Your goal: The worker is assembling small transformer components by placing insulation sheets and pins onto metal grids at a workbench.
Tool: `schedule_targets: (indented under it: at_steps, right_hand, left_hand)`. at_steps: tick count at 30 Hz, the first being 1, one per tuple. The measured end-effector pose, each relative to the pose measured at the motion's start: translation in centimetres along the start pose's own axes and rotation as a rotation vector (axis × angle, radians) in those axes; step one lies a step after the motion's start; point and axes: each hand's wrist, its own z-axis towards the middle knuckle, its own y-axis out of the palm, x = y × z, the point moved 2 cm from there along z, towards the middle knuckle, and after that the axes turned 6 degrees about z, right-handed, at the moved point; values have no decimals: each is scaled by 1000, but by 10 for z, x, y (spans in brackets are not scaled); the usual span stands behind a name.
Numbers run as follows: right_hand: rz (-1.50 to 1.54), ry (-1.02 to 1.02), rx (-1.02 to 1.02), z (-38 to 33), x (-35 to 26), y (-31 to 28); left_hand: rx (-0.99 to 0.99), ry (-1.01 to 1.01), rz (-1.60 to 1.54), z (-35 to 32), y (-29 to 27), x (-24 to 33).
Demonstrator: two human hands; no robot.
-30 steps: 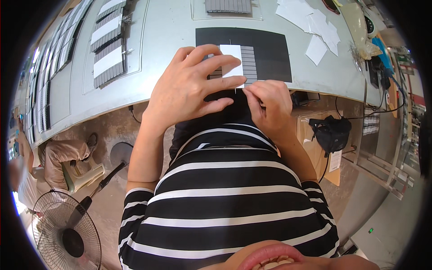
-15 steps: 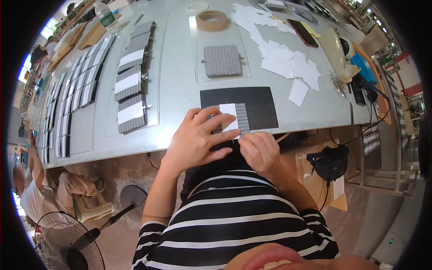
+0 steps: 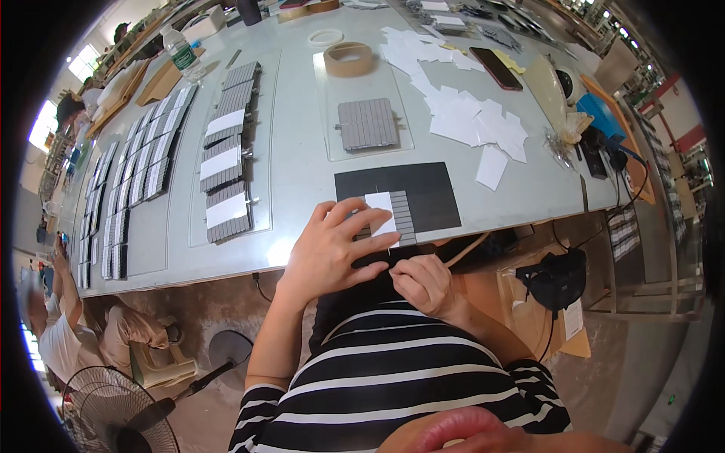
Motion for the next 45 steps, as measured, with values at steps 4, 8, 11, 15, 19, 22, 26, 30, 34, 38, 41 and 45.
schedule_targets:
  at_steps: [4,8,11,15,19,22,26,30,34,38,41,45]
  right_hand:
    - [98,48,-246,-30,4,0]
    - [245,381,-392,-42,2,5]
    - [419,581,-323,-63,13,25]
    - [580,825,-217,-80,23,36]
    - [651,1010,-195,-96,25,42]
    - [670,1086,-183,-103,29,44]
    - [683,1162,-61,-127,39,54]
    - [710,1285,111,-129,51,54]
    - [699,1459,345,-126,61,45]
    - [769,1567,699,-156,81,36]
    - [814,1653,887,-191,95,31]
    - [832,1688,973,-192,94,31]
  left_hand:
    - [-15,13,-15,6,-1,-6]
    - [18,-3,31,6,-3,-7]
    - [13,-16,46,8,1,-10]
    - [29,-8,34,6,3,-9]
    - [29,-14,24,3,1,-4]
    - [41,-18,-6,3,1,-4]
    - [43,-26,-11,6,3,-6]
    - [18,-36,36,11,-1,-6]
    - [-77,-41,118,10,-8,-3]
    - [-94,-5,42,8,-7,-8]
    - [-109,24,84,8,-5,-10]
    - [34,-97,175,24,-4,20]
